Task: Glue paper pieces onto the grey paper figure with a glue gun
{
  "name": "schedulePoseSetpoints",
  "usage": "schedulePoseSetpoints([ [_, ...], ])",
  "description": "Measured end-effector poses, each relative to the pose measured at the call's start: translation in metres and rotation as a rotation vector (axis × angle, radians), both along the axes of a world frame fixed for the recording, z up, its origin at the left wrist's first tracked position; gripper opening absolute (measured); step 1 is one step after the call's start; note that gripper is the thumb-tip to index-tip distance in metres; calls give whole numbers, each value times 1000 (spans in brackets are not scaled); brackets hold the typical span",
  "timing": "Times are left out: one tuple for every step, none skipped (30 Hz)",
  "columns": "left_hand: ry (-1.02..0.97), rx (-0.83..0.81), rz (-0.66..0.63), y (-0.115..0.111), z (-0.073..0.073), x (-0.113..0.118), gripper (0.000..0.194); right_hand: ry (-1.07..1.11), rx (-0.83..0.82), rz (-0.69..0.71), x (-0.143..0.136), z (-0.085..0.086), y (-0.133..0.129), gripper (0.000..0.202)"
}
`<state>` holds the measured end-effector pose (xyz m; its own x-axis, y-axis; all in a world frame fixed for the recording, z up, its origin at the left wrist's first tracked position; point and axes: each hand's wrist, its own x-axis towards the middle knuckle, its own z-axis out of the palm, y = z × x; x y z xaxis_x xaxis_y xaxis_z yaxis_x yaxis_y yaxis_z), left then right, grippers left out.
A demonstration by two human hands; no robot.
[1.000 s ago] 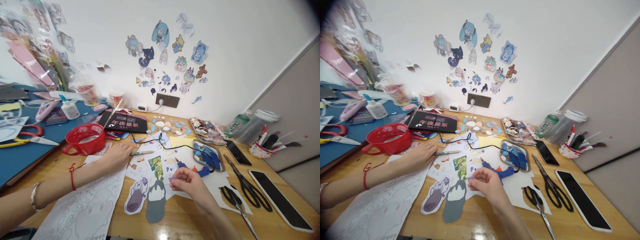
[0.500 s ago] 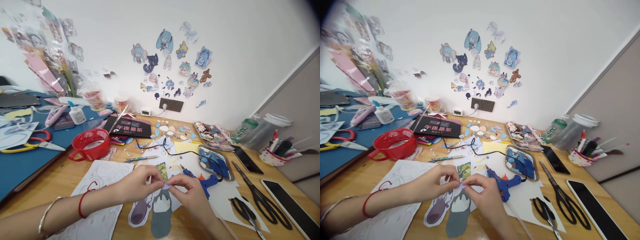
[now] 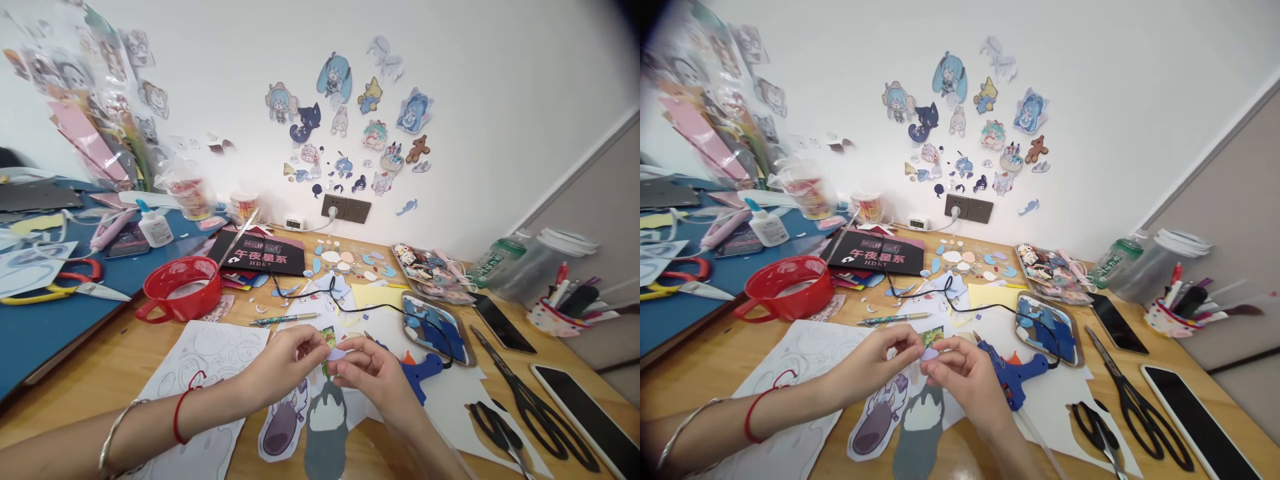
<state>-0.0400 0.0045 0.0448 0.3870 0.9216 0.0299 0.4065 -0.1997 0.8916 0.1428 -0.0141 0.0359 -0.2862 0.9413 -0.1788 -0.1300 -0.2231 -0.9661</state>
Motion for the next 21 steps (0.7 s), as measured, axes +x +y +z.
schedulePoseSetpoints([
  [-10, -14, -8, 1, -1, 0, 22, 4, -22, -19, 0, -1, 0, 33],
  [-21, -27, -15, 1, -2, 0, 22, 8, -32, -33, -1, -2, 0, 31],
  [-32, -43, -21, 2, -3, 1, 23, 10, -33, -37, -1, -3, 0, 31],
  [-43, -56, -25, 2, -4, 1, 23, 10, -31, -36, -1, -5, 1, 30],
  [-53, -67, -27, 2, -5, 1, 22, 9, -27, -33, -2, -7, 2, 30],
  [-61, -76, -27, 2, -6, 2, 22, 9, -21, -31, -2, -9, 2, 30],
  [-67, -84, -27, 3, -7, 2, 22, 9, -15, -32, -2, -11, 3, 30],
  [-72, -89, -25, 3, -8, 2, 21, 11, -7, -37, -2, -13, 4, 30],
  [-76, -93, -24, 3, -8, 3, 21, 13, 1, -45, -2, -14, 5, 30],
  [-81, -95, -24, 3, -8, 4, 20, 13, 7, -47, -2, -15, 6, 30],
  [-86, -99, -28, 3, -9, 4, 20, 10, 10, -43, -2, -16, 6, 30],
  [-93, -104, -36, 4, -9, 5, 20, 8, 16, -41, -1, -16, 7, 30],
  [-100, -112, -46, 4, -9, 6, 21, 7, 23, -42, -1, -17, 8, 29],
  [-107, -123, -61, 5, -9, 6, 21, 5, 34, -44, -1, -17, 8, 28],
  [-111, -136, -77, 5, -10, 7, 22, 5, 50, -50, -1, -18, 9, 28],
  [-113, -147, -94, 6, -10, 7, 24, 5, 71, -61, -1, -19, 9, 27],
  [-115, -158, -109, 6, -11, 8, 25, 7, 93, -74, -1, -20, 10, 26],
  [-115, -170, -121, 7, -12, 8, 26, 6, 112, -82, -1, -21, 10, 26],
  [-116, -183, -129, 8, -13, 8, 27, 3, 126, -86, -1, -22, 11, 26],
  [-119, -194, -134, 8, -15, 9, 27, -3, 133, -88, -1, -22, 11, 25],
  [-126, -202, -133, 8, -16, 9, 26, -12, 134, -85, -1, -23, 12, 25],
])
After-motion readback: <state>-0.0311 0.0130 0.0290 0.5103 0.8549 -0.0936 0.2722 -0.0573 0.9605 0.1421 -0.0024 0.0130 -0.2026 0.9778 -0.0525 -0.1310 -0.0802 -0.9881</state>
